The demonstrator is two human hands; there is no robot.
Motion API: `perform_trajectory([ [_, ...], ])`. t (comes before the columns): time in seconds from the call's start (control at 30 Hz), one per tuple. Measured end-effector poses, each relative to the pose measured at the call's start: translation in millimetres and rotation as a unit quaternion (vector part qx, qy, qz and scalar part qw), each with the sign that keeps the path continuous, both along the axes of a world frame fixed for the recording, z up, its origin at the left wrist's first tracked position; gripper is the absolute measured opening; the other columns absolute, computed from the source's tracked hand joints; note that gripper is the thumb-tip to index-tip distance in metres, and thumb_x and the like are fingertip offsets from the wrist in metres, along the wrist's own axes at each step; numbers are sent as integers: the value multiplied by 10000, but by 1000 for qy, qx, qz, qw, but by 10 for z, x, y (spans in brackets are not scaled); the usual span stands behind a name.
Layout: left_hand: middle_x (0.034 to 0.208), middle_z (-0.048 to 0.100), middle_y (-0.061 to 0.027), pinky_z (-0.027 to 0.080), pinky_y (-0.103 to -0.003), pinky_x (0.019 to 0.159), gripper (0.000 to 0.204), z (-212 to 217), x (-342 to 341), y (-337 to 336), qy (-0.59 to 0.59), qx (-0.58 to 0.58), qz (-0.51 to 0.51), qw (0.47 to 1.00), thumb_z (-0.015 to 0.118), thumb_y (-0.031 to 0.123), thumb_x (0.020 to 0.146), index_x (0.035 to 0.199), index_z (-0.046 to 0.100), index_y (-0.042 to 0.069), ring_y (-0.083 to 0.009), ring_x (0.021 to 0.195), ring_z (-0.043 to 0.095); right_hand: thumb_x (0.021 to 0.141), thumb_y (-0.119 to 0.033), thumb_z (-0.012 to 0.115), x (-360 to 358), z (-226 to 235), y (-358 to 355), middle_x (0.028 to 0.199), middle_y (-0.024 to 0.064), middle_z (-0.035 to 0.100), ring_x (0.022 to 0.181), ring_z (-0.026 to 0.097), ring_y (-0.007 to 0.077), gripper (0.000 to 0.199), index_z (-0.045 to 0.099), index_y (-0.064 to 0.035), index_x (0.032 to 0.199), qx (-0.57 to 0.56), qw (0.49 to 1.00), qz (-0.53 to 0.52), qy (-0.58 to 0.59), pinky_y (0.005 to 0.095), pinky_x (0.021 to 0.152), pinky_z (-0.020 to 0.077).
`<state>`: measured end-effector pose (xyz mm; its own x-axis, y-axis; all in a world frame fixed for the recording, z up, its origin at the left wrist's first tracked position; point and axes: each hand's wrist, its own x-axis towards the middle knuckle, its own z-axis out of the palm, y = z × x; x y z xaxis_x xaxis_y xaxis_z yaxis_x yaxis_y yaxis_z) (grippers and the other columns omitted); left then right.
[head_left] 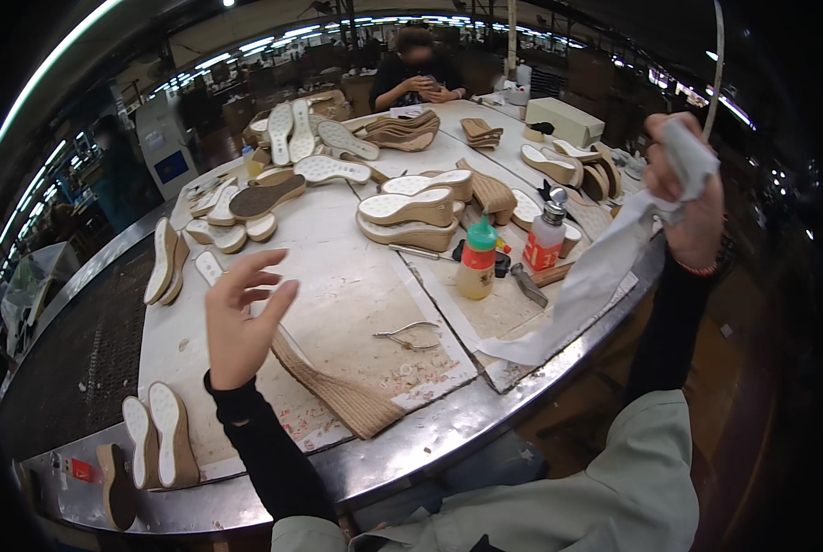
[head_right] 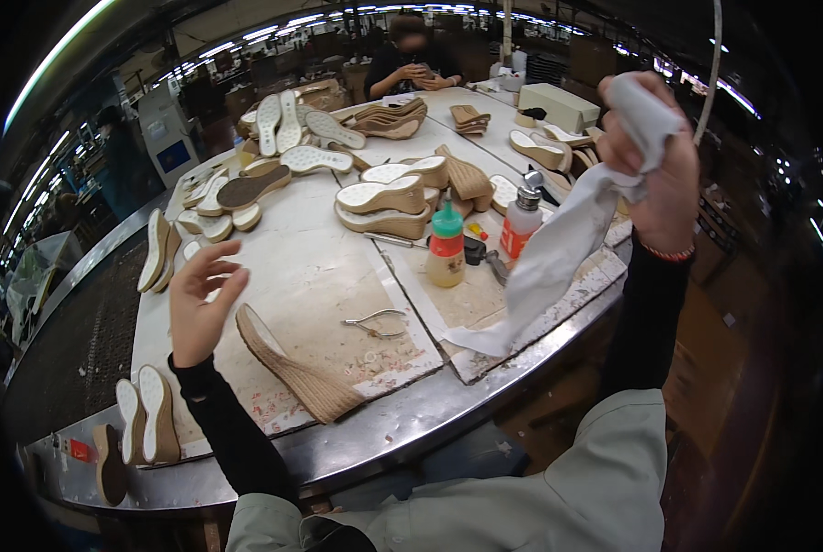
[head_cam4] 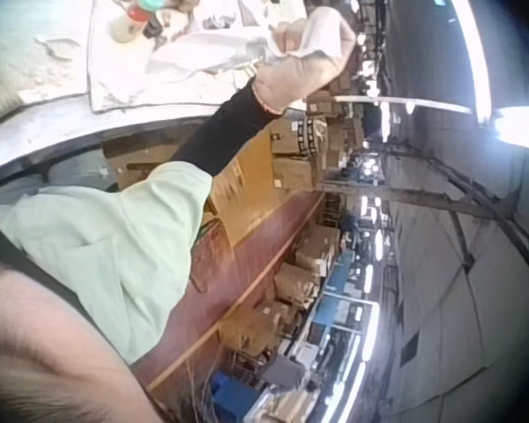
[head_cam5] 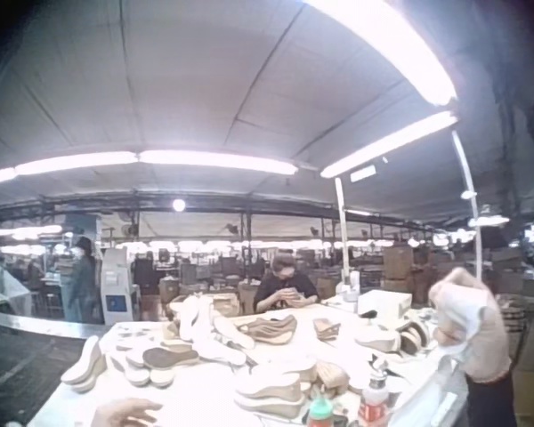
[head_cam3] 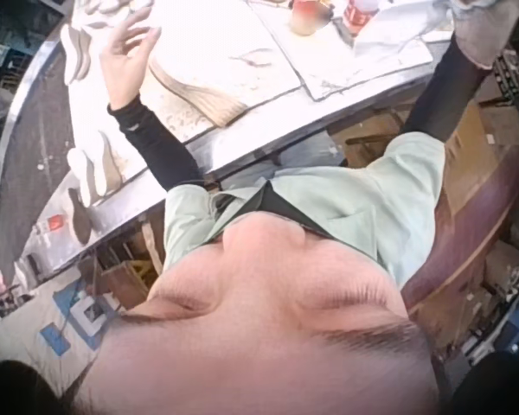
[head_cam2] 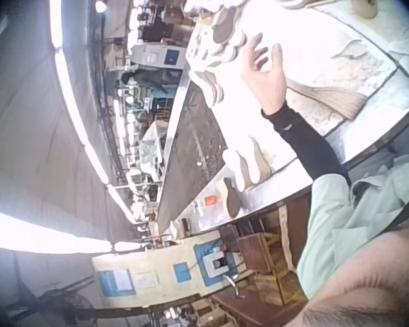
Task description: The person applies glue from a squeeze bottle to the edge of a wedge shoe sole, then wipes the glued area with a white cloth. The person handles multiple soles on a workbench in a factory setting.
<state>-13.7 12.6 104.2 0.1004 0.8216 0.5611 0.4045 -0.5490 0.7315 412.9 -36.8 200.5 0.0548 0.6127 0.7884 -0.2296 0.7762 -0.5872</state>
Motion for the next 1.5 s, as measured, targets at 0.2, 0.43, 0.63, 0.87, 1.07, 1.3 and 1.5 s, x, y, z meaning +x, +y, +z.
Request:
perform_trajectory([
  [0.2, 945, 657, -56, 487, -281, 743, 270, -17, -31, 12, -90, 27, 31, 995, 694, 131, 792, 1041, 650, 38, -143, 885, 593, 865, -88, 466, 827, -816, 762, 794, 7, 511, 501, 415, 58, 261, 501, -62, 1123, -331, 893, -289, -94, 208, 424, 334],
  [0.43, 1052, 628, -89, 441, -350, 819, 376, -1008, -383, 427, -110, -27, 196, 974, 714, 256, 796, 1099, 626, 51, -213, 978, 558, 744, -111, 624, 853, -1413, 1318, 757, 69, 508, 508, 454, 112, 500, 398, 11, 1174, -418, 843, -325, -90, 261, 396, 366],
  [0.63, 1130, 558, -144, 444, -300, 847, 569, -1627, -418, 487, -290, -142, 86, 943, 681, 267, 837, 1273, 439, -8, -196, 1031, 543, 745, -115, 620, 1030, -1603, 1578, 703, 40, 487, 465, 448, 109, 470, 415, -12, 1155, -449, 835, -293, -125, 260, 361, 328],
  [0.87, 1002, 554, -101, 521, -285, 646, 580, -1438, -252, 345, -356, -238, -2, 904, 646, 226, 847, 1315, 372, 21, -191, 756, 633, 780, -149, 601, 965, -1572, 1521, 708, 19, 496, 463, 428, 94, 328, 508, -25, 1069, -441, 826, -334, -111, 249, 375, 324],
  [1.07, 1038, 535, -112, 503, -284, 690, 584, -1379, -196, 280, -348, -241, -15, 906, 651, 230, 827, 1310, 380, 45, -188, 783, 609, 759, -122, 589, 1085, -1546, 1595, 721, 28, 516, 480, 441, 99, 369, 492, -8, 1097, -432, 829, -324, -148, 262, 391, 354],
  [1.3, 1123, 500, -128, 484, -281, 728, 608, -1376, -195, 232, -326, -219, -33, 919, 660, 180, 792, 1311, 369, 53, -176, 836, 566, 756, -135, 614, 1085, -1574, 1619, 725, 20, 516, 491, 445, 103, 371, 504, -9, 1087, -426, 834, -325, -134, 270, 396, 346],
  [1.5, 1147, 494, -136, 490, -288, 714, 635, -1365, -129, 216, -298, -201, -33, 933, 643, 110, 736, 1309, 374, 63, -180, 819, 576, 773, -168, 635, 1034, -1566, 1566, 742, 22, 529, 486, 445, 98, 378, 504, -8, 1089, -437, 830, -322, -130, 263, 397, 351],
])
